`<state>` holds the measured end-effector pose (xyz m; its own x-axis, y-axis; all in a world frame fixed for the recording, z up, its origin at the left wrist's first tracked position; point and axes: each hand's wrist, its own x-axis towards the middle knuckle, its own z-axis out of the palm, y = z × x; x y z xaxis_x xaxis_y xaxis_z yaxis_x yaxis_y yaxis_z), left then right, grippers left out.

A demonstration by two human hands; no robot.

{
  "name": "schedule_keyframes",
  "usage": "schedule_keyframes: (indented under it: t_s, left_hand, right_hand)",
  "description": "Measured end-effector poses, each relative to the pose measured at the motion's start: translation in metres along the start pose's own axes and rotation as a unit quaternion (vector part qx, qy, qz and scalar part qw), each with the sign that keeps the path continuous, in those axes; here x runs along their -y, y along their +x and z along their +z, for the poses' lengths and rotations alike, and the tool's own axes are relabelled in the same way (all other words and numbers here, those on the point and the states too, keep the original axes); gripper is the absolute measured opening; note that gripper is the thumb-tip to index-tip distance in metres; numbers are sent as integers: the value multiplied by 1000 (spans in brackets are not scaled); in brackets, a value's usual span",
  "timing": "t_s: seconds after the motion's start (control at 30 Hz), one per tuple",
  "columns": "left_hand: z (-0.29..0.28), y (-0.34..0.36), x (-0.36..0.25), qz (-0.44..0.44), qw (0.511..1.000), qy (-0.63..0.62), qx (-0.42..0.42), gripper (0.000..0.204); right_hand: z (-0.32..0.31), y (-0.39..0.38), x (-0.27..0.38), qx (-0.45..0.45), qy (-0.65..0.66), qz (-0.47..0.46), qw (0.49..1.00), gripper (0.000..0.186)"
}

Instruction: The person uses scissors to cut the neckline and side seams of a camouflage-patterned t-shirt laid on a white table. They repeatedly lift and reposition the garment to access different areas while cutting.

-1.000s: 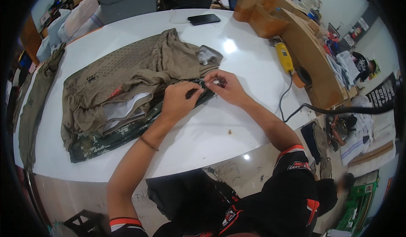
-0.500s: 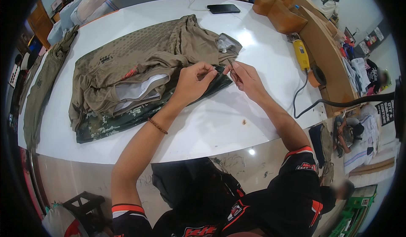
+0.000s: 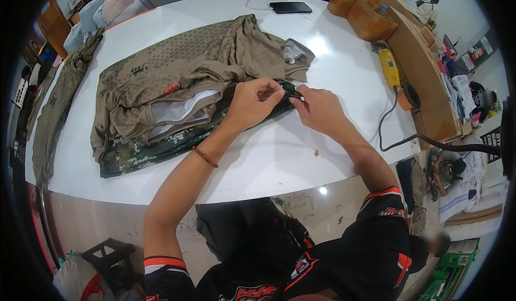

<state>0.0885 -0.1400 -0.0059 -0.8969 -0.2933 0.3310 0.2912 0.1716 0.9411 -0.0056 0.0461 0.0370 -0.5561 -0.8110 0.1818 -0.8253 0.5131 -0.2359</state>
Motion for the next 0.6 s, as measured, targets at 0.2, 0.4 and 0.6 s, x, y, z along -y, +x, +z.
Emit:
schedule_keyframes:
  t_s: [0.2, 0.4, 0.6]
  left_hand:
    - [-1, -1, 1, -3, 1000, 2, 7, 14]
    - [-5, -2, -2, -26, 998, 51, 32, 10]
    - [-4, -2, -6, -11, 998, 56, 30, 10]
  right_hand:
    - [8, -2, -2, -20, -60, -25, 998, 26]
    - [12, -2, -6, -40, -90, -53, 994, 26]
    - [8, -3, -6, -33, -90, -59, 994, 26]
